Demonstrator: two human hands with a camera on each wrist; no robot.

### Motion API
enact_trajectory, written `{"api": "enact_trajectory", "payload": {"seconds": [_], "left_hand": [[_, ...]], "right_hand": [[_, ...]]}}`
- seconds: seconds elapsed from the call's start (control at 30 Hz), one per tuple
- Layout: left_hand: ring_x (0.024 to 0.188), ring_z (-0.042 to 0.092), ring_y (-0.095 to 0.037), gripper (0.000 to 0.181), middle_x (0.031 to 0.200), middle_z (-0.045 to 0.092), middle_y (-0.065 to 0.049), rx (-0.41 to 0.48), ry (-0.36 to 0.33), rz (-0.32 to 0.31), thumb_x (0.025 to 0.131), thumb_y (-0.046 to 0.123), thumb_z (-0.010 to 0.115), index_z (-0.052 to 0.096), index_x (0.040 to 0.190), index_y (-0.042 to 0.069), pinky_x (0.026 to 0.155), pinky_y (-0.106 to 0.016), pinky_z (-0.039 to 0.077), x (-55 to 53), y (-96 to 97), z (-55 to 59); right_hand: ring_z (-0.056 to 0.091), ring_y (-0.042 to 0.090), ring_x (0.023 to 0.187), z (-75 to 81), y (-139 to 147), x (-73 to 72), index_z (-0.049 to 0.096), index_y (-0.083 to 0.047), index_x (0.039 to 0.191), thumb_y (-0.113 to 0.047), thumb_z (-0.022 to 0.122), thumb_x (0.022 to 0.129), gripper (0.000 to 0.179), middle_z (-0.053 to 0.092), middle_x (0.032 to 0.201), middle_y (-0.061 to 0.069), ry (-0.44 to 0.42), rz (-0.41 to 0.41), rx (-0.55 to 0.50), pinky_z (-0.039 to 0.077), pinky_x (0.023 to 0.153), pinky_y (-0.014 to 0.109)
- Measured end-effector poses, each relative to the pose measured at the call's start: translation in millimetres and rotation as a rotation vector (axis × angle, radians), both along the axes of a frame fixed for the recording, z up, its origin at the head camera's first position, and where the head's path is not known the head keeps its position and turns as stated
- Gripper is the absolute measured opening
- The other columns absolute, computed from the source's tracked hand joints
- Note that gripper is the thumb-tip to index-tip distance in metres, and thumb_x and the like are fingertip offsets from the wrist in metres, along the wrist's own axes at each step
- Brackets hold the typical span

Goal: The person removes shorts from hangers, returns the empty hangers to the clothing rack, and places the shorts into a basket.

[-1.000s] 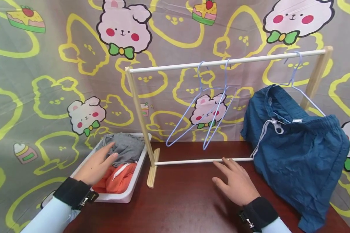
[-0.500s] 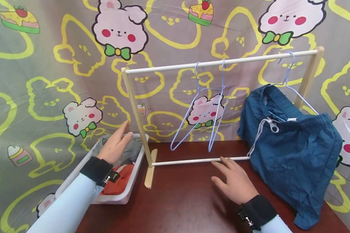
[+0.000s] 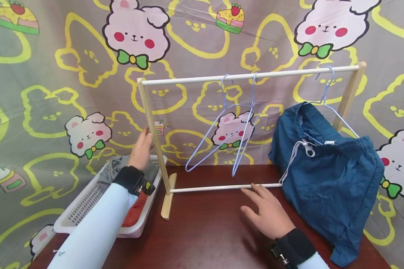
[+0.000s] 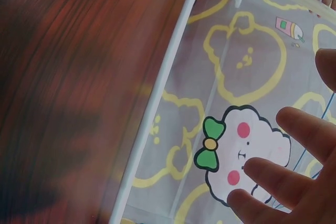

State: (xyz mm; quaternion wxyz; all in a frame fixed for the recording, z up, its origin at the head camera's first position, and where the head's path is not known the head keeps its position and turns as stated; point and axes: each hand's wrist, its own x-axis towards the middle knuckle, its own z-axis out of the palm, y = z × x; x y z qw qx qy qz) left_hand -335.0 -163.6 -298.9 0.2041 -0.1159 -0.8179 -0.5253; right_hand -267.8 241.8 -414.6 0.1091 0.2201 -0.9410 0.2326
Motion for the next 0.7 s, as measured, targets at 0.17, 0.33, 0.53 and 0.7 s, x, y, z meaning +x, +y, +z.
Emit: {"api": "enact_trajectory", "payload": {"seconds": [0.17, 0.33, 0.53, 0.7], "left_hand": [[0.136, 0.037, -0.037, 0.057, 0.160, 0.030, -0.014, 0.074, 0.014, 0.018, 0.111, 0.043, 0.026, 0.019, 0.163, 0.019, 0.106, -0.059, 0.034, -12.9, 7.4, 1.6], [0.136, 0.041, -0.038, 0.057, 0.149, 0.044, -0.021, 0.119, 0.031, 0.032, 0.111, 0.045, 0.021, 0.030, 0.156, 0.010, 0.108, -0.057, 0.031, -20.8, 16.3, -0.5], [0.117, 0.054, -0.041, 0.055, 0.122, 0.055, -0.025, 0.204, 0.103, 0.059, 0.111, 0.046, 0.019, 0.042, 0.133, 0.001, 0.102, -0.053, 0.038, -29.2, 29.3, -4.8], [0.092, 0.051, -0.035, 0.046, 0.097, 0.047, -0.013, 0.268, 0.099, 0.064, 0.112, 0.041, 0.021, 0.041, 0.126, 0.003, 0.089, -0.044, 0.042, -36.1, 30.9, -8.4]], "right_hand": [[0.033, 0.046, 0.140, -0.6, 2.3, 0.1, 0.056, -0.014, 0.145, -0.044, 0.069, 0.095, 0.060, 0.041, 0.153, 0.023, -0.013, -0.004, 0.003, 0.033, 0.104, 0.070], [0.035, 0.046, 0.139, 0.0, 2.7, -0.4, 0.056, -0.014, 0.145, -0.044, 0.068, 0.095, 0.059, 0.042, 0.152, 0.023, -0.019, -0.002, -0.003, 0.034, 0.103, 0.070], [0.037, 0.046, 0.138, -2.4, 2.2, -3.5, 0.057, -0.015, 0.144, -0.044, 0.068, 0.096, 0.058, 0.042, 0.152, 0.023, -0.027, 0.008, -0.027, 0.036, 0.102, 0.069], [0.039, 0.046, 0.136, -6.5, 1.6, -5.7, 0.058, -0.015, 0.143, -0.043, 0.069, 0.095, 0.056, 0.043, 0.152, 0.022, -0.032, 0.009, -0.045, 0.037, 0.101, 0.069]]}}
